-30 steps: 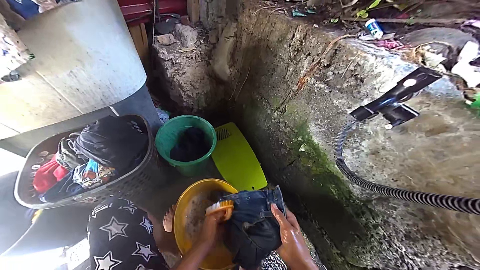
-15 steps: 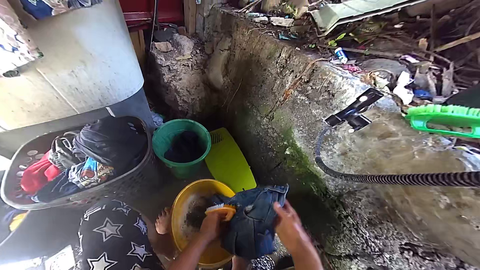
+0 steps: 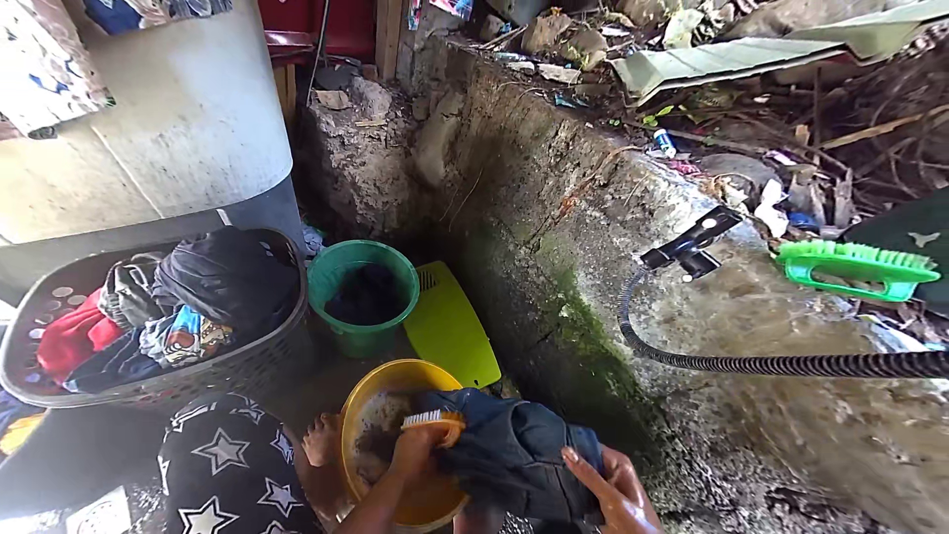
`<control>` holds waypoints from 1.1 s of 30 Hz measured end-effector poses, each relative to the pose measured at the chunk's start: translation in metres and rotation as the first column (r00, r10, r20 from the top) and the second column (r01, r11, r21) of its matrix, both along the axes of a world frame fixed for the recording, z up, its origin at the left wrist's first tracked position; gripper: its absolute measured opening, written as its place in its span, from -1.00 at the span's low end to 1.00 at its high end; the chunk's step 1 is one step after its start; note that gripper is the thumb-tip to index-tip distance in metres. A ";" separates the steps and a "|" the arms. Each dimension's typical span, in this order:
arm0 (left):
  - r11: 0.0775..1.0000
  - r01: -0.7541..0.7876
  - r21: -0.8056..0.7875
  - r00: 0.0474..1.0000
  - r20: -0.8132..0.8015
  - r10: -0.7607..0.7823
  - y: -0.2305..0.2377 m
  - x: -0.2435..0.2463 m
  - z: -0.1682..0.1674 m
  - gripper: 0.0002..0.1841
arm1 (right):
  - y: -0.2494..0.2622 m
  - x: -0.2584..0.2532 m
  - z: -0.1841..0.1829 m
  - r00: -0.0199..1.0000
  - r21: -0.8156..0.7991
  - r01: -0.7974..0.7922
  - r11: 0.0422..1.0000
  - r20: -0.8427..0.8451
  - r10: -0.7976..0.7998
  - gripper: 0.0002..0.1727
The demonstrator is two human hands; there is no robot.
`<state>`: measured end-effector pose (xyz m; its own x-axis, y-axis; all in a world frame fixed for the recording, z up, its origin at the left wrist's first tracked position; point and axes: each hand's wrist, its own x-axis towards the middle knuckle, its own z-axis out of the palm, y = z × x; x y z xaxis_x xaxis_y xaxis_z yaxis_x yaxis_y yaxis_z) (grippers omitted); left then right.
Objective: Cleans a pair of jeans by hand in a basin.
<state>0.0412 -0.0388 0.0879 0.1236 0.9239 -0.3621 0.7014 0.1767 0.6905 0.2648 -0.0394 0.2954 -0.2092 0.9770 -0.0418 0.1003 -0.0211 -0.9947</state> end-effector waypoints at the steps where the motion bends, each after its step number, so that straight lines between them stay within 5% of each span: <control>1: 1.000 0.002 -0.003 0.999 -0.032 -0.002 0.004 -0.003 0.005 -0.61 | 0.011 0.001 0.005 1.000 0.050 0.002 0.999 0.016 -0.003 -0.79; 5: 0.966 -0.253 0.058 0.960 -0.110 0.258 0.032 -0.058 0.073 -0.66 | 0.081 0.008 0.019 0.985 0.194 0.152 0.969 0.056 -0.166 -0.80; 8: 0.794 -0.526 0.305 0.836 0.013 0.548 0.037 -0.099 0.128 -0.72 | 0.109 0.005 0.028 0.985 0.312 0.172 0.934 -0.047 -0.165 -0.80; 11: 0.648 -0.592 0.478 0.771 0.103 0.628 0.011 -0.112 0.136 -0.76 | 0.102 0.016 0.012 0.993 0.372 0.067 0.926 -0.118 -0.025 -0.80; 13: 0.686 -0.542 0.486 0.805 0.067 0.589 -0.017 -0.108 0.122 -0.73 | 0.084 0.040 -0.015 0.997 0.242 -0.055 0.969 -0.043 0.068 -0.87; 15: 0.813 -0.413 0.410 0.873 -0.077 0.482 -0.046 -0.101 0.100 -0.71 | 0.062 0.069 -0.054 0.960 -0.015 -0.166 0.986 0.226 0.165 -0.89; 17: 0.922 -0.280 0.268 0.904 -0.248 0.347 -0.064 -0.091 0.078 -0.73 | 0.047 0.097 -0.105 0.729 -0.338 -0.287 0.896 0.530 0.434 -0.81; 19: 0.951 -0.210 0.228 0.898 -0.339 0.280 -0.072 -0.083 0.058 -0.76 | 0.038 0.113 -0.154 0.592 -0.461 -0.292 0.838 0.601 0.537 -0.73; 23: 0.963 -0.224 0.152 0.887 -0.377 0.266 -0.069 -0.092 0.057 -0.71 | 0.025 0.105 -0.156 0.743 -0.426 -0.154 0.891 0.545 0.389 -0.76; 27: 0.980 -0.066 -0.188 0.985 -0.171 0.034 -0.049 -0.115 0.076 -0.42 | 0.016 0.066 -0.153 0.825 -0.555 0.154 0.818 0.528 0.203 -0.38; 30: 0.953 -0.291 -0.086 0.956 0.025 0.294 -0.041 -0.103 0.090 -0.50 | 0.017 0.045 -0.162 0.866 -0.485 0.149 0.862 0.484 0.123 -0.59; 33: 0.803 -0.593 -0.052 0.777 0.223 0.589 -0.021 -0.066 0.071 -0.61 | 0.024 0.041 -0.162 0.903 -0.329 0.150 0.932 0.429 0.006 -0.80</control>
<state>-0.0253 -0.0597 0.1588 -0.3763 0.8482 -0.3728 0.2954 0.4912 0.8194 0.3054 -0.0156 0.1335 -0.0257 0.8945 -0.4464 0.4873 -0.3787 -0.7869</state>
